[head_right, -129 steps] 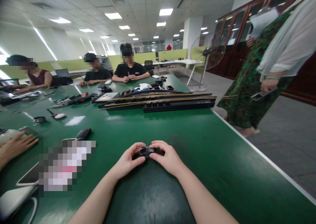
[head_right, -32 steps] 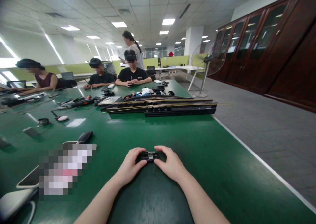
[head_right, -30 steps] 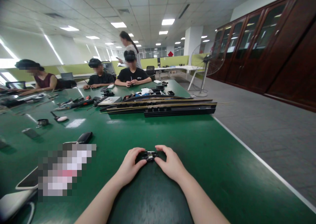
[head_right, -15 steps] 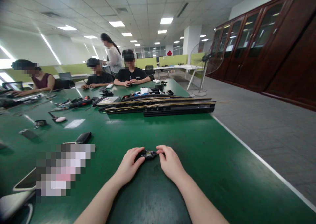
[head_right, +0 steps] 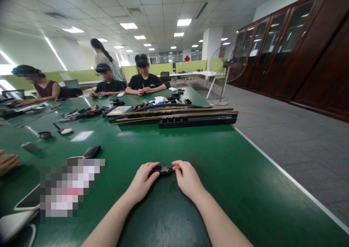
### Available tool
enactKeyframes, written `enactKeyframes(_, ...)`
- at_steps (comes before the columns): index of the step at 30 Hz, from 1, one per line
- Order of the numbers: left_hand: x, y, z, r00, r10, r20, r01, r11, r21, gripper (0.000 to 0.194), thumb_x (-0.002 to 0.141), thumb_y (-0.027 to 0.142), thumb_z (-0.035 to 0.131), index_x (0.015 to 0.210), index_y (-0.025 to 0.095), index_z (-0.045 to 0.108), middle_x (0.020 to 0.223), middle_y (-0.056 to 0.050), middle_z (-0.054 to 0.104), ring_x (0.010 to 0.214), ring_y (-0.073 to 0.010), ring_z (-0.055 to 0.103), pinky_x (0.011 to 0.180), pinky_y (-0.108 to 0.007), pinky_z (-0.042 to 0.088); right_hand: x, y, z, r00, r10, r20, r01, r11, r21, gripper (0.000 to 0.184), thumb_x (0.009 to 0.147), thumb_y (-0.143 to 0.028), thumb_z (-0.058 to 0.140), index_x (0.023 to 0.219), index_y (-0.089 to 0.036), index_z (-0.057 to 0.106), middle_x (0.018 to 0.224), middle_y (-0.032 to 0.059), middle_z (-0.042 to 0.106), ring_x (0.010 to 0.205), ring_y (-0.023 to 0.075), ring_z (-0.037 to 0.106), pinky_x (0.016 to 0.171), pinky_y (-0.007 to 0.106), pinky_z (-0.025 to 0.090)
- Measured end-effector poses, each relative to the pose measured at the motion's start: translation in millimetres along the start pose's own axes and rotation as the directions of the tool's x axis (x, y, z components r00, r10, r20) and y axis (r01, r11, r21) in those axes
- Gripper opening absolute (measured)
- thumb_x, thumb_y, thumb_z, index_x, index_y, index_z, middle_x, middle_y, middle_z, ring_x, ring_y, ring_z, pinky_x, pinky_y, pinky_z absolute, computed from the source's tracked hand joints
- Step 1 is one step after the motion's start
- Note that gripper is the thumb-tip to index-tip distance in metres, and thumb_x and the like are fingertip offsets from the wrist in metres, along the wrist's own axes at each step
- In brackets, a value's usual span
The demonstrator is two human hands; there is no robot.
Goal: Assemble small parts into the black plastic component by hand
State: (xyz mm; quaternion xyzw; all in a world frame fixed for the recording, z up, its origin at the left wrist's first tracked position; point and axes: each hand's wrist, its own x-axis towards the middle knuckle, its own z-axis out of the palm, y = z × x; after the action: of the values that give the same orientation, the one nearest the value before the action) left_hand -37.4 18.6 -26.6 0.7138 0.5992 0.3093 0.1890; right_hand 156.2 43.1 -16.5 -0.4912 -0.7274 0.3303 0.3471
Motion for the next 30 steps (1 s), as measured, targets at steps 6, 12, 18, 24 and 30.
enactKeyframes(6, -0.2, 0.8, -1.2, 1.000, -0.009, -0.001, 0.009, 1.000, -0.008, 0.032, 0.081, 0.031, 0.047, 0.110, 0.020, 0.055, 0.108, -0.007, 0.058, 0.102, -0.0202, 0.049, 0.092, -0.038, 0.038, -0.1, -0.1, -0.2, 1.000, 0.009, 0.006, -0.009, 1.000, 0.007, 0.024, 0.079, -0.015, 0.044, 0.095, -0.021, 0.061, 0.089, 0.0056, 0.066, 0.085, 0.0172, 0.062, 0.084, 0.033, 0.045)
enactKeyframes(12, -0.5, 0.2, -1.7, 1.000, -0.005, -0.004, 0.005, 1.000, -0.019, 0.031, 0.081, 0.031, 0.047, 0.109, 0.021, 0.055, 0.108, -0.006, 0.059, 0.102, -0.0200, 0.050, 0.091, -0.038, 0.038, 0.6, 0.0, 0.1, 1.000, 0.006, 0.009, -0.006, 1.000, 0.013, 0.023, 0.079, -0.016, 0.044, 0.094, -0.020, 0.061, 0.091, 0.0060, 0.065, 0.084, 0.0169, 0.063, 0.083, 0.033, 0.046)
enactKeyframes(18, -0.5, -0.9, -1.3, 1.000, 0.000, -0.009, 0.000, 0.999, -0.041, 0.033, 0.079, 0.029, 0.050, 0.110, 0.022, 0.054, 0.108, -0.006, 0.059, 0.102, -0.0211, 0.050, 0.092, -0.041, 0.038, 0.7, -0.5, -0.2, 1.000, 0.011, 0.005, -0.011, 1.000, 0.022, 0.022, 0.079, -0.016, 0.045, 0.092, -0.021, 0.062, 0.091, 0.0055, 0.065, 0.085, 0.0172, 0.062, 0.083, 0.034, 0.046)
enactKeyframes(24, -0.7, -2.6, -1.1, 1.000, -0.007, -0.001, 0.007, 0.998, -0.056, 0.038, 0.074, 0.024, 0.055, 0.112, 0.022, 0.054, 0.110, -0.006, 0.058, 0.104, -0.0212, 0.050, 0.093, -0.040, 0.037, 0.8, -0.7, -0.7, 1.000, 0.012, 0.009, -0.012, 1.000, 0.000, 0.024, 0.078, -0.016, 0.044, 0.093, -0.021, 0.062, 0.090, 0.0050, 0.065, 0.087, 0.0179, 0.061, 0.084, 0.033, 0.045)
enactKeyframes(30, -1.6, 0.8, -2.7, 1.000, -0.006, 0.006, 0.006, 0.999, -0.041, 0.038, 0.072, 0.027, 0.058, 0.109, 0.021, 0.055, 0.107, -0.007, 0.059, 0.102, -0.0213, 0.051, 0.091, -0.039, 0.038, 0.3, -1.0, -0.7, 1.000, 0.002, 0.005, -0.002, 1.000, -0.017, 0.025, 0.078, -0.015, 0.044, 0.093, -0.021, 0.062, 0.091, 0.0051, 0.065, 0.088, 0.0179, 0.060, 0.084, 0.033, 0.044)
